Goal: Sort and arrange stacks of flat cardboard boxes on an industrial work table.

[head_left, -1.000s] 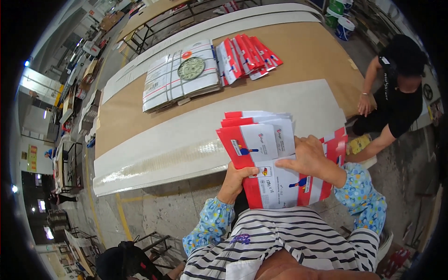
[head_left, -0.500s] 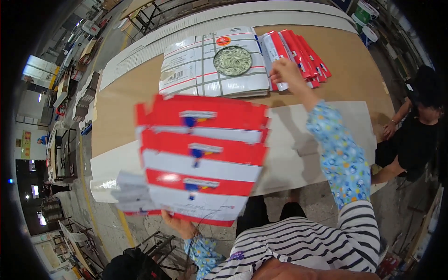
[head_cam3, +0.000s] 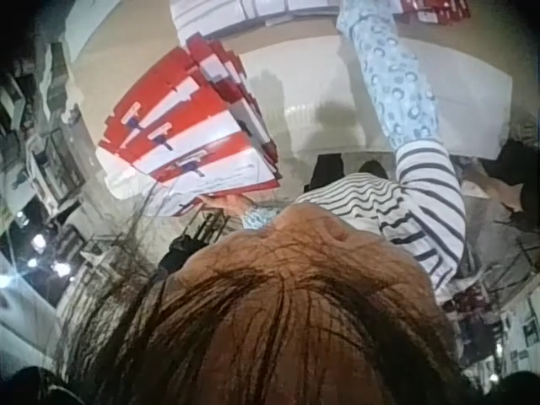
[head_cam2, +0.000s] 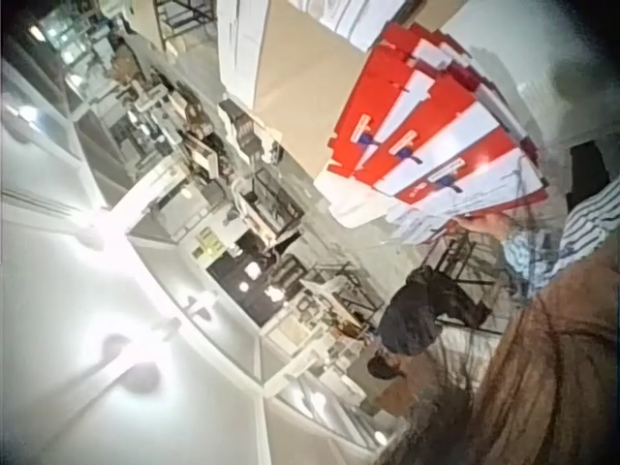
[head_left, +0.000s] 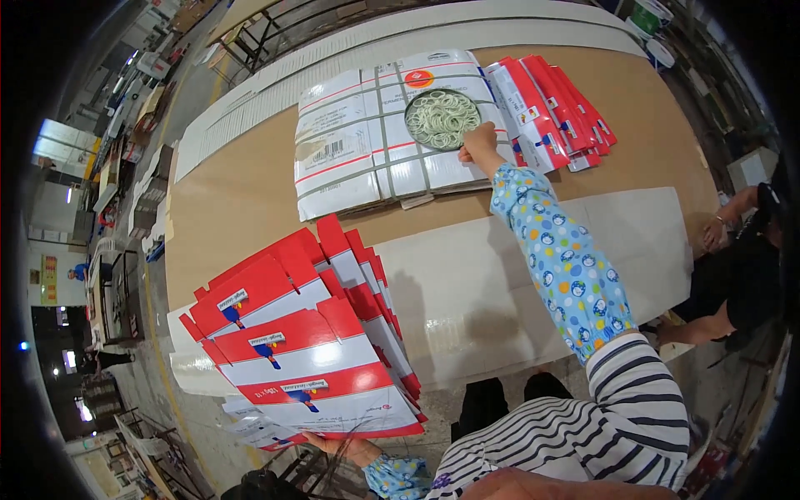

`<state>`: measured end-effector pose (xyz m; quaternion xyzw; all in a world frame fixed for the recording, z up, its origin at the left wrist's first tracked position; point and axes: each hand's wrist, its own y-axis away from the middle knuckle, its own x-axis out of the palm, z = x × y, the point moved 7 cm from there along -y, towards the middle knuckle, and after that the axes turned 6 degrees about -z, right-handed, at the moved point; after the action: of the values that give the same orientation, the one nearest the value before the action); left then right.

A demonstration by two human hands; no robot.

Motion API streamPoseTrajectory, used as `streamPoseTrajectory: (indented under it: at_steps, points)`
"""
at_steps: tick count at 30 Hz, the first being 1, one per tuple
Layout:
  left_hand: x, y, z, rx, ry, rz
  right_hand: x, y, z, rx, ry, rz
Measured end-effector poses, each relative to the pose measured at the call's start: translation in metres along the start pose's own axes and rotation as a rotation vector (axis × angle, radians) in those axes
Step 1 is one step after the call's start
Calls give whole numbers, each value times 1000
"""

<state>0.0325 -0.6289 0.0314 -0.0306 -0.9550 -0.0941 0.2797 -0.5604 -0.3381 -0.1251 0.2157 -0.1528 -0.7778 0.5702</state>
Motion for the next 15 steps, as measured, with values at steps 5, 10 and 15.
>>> streamPoseTrajectory:
  at_steps: [5, 10, 15]
  points:
    - [49, 45, 12, 207, -505, 38, -52, -14, 4, -53, 5, -16]
    - [54, 100, 50, -348, -28, 154, -147, -12, -14, -146, 10, 40]
    - [114, 179, 74, -70, -236, 237, -275, 23, 8, -182, -139, 94]
